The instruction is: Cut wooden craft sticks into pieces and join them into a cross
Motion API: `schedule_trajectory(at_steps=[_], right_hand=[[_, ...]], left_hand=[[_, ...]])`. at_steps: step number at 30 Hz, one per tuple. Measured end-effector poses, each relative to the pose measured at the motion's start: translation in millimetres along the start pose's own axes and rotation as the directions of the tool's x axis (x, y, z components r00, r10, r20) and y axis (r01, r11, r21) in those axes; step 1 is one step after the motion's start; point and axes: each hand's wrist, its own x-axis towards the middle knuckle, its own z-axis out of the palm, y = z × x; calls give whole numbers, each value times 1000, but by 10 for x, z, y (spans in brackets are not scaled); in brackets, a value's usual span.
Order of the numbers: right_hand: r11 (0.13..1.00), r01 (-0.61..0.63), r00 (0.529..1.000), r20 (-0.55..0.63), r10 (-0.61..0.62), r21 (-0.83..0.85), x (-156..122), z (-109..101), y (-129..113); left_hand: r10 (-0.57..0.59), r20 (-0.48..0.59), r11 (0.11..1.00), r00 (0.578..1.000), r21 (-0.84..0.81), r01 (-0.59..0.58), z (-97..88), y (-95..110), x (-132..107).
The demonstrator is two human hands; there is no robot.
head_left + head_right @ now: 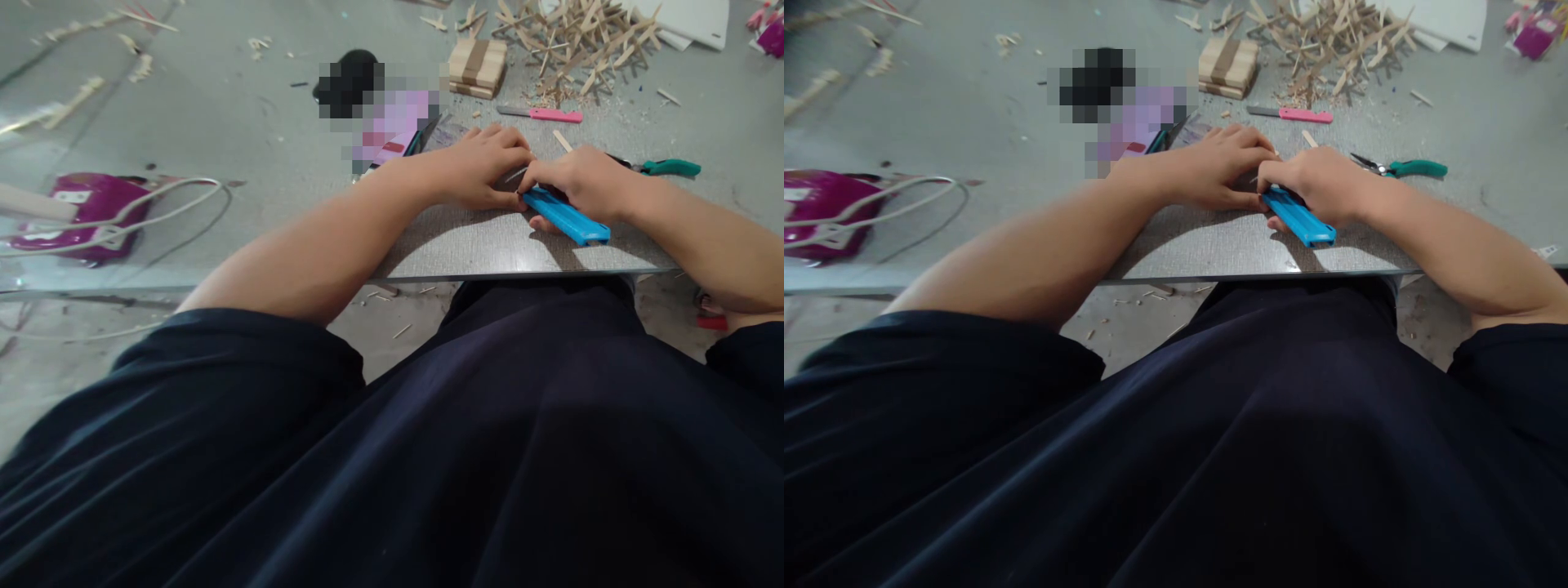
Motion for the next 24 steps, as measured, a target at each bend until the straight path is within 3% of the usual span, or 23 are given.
schedule_trajectory(at_steps=[11,16,24], right_hand=[[1000,-6,1000,-1,6,-1,-19,-21,-16],[1000,18,1000,-1,-19,-22,-3,11,30],[1000,-13,1000,-22,13,28,28,63,87]], left_hand=[[-47,33,999,998,12,46,-51,105,-14],[2,27,1000,1000,-13,-2,-38,72,-27],[-33,112,999,993,-15,35,-81,161,-29]])
